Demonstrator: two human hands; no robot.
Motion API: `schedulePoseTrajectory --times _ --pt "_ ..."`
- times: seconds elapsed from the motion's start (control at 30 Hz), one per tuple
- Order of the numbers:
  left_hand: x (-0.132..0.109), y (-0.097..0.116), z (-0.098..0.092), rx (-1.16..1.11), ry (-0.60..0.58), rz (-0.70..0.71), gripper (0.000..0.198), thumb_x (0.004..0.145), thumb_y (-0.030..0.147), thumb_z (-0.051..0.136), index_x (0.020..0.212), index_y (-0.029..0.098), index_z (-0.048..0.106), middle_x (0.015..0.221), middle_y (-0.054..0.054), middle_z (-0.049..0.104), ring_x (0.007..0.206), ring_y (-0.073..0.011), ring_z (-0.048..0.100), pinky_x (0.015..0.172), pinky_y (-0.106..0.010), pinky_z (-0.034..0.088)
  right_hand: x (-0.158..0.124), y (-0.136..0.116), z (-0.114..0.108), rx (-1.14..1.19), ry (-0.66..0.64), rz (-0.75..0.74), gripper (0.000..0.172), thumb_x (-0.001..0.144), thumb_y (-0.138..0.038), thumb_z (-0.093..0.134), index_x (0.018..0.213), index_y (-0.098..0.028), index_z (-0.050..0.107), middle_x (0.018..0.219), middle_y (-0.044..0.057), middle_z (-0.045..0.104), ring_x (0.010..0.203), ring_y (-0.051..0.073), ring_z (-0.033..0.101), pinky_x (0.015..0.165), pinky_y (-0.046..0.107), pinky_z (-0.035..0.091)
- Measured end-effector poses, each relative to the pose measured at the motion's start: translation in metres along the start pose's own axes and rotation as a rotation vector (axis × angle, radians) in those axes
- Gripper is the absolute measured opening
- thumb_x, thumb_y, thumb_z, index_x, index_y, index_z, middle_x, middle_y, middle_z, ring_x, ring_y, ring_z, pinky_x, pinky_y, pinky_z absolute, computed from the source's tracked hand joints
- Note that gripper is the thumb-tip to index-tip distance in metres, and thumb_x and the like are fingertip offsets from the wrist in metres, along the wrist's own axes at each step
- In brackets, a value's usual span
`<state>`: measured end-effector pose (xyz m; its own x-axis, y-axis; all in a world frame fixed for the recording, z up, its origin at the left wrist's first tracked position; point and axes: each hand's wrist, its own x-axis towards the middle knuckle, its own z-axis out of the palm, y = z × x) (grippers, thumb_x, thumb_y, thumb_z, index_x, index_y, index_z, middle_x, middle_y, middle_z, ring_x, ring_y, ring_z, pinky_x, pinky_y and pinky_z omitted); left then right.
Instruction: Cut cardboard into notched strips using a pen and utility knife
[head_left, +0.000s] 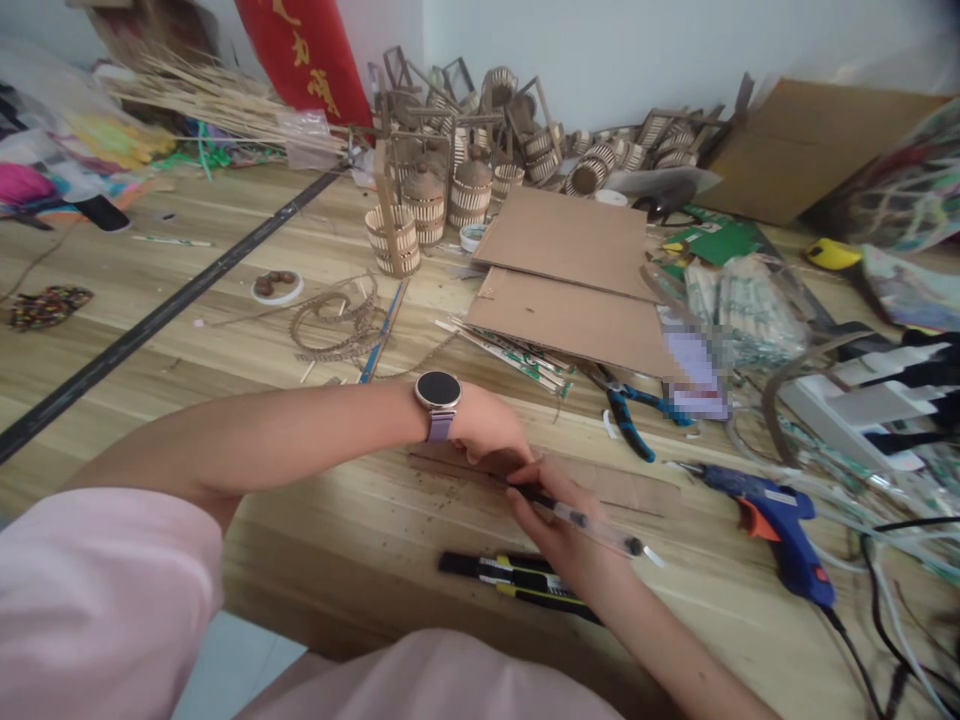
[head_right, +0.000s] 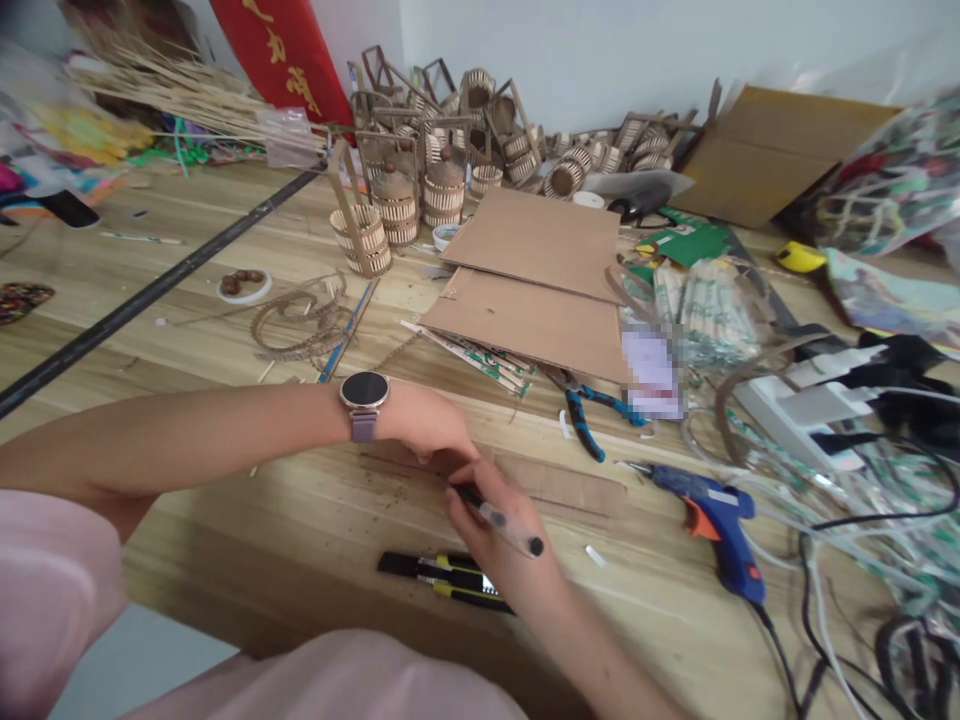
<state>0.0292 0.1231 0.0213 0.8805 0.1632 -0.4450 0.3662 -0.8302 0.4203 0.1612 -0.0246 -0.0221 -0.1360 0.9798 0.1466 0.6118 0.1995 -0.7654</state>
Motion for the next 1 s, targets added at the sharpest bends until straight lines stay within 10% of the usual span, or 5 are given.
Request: schedulePoseTrajectory --times 0.17,0.4,0.73,1.0 --pt "-0.001 0.004 -0.004 0.127 -0.186 0.009 0.09 0.072 -0.003 0.07 0.146 0.043 0.047 0.075 0.004 0.071 0.057 -0.0149 0.054 0.054 -0.023 0.033 -0.025 0.024 -0.043 -0.091 0.06 0.134 0.02 0.088 -0.039 0.057 0.079 -0.024 0.065 0.068 0.001 0.069 0.061 0.017 0.066 0.054 0.025 0.05" --pt "-0.001 0.005 -0.005 0.147 -0.225 -0.016 0.09 0.075 0.0 0.07 0.148 0.046 0.042 0.07 0.004 0.066 0.06 -0.0154 0.055 0.058 -0.022 0.037 -0.047 0.042 -0.094 -0.282 0.07 0.183 0.02 0.087 -0.042 0.06 0.077 -0.025 0.067 0.069 0.0 0.071 0.06 0.018 0.067 0.051 0.024 0.051" --pt "-0.002 0.007 -0.005 0.096 -0.237 -0.032 0.087 0.073 -0.005 0.065 0.144 0.043 0.05 0.051 0.007 0.059 0.049 -0.0159 0.055 0.054 -0.022 0.04 0.001 -0.017 -0.003 0.038 -0.035 -0.055 0.013 0.086 -0.026 0.056 0.087 -0.024 0.069 0.076 0.0 0.072 0.069 0.015 0.067 0.063 0.024 0.053" --pt "-0.006 0.01 -0.005 0.105 -0.158 -0.031 0.08 0.075 -0.005 0.063 0.138 0.043 0.057 0.044 0.009 0.051 0.039 -0.0117 0.046 0.05 -0.021 0.035 0.014 -0.022 0.025 0.072 -0.119 -0.106 0.019 0.087 -0.022 0.053 0.096 -0.022 0.069 0.094 0.004 0.075 0.087 0.018 0.07 0.076 0.028 0.056"
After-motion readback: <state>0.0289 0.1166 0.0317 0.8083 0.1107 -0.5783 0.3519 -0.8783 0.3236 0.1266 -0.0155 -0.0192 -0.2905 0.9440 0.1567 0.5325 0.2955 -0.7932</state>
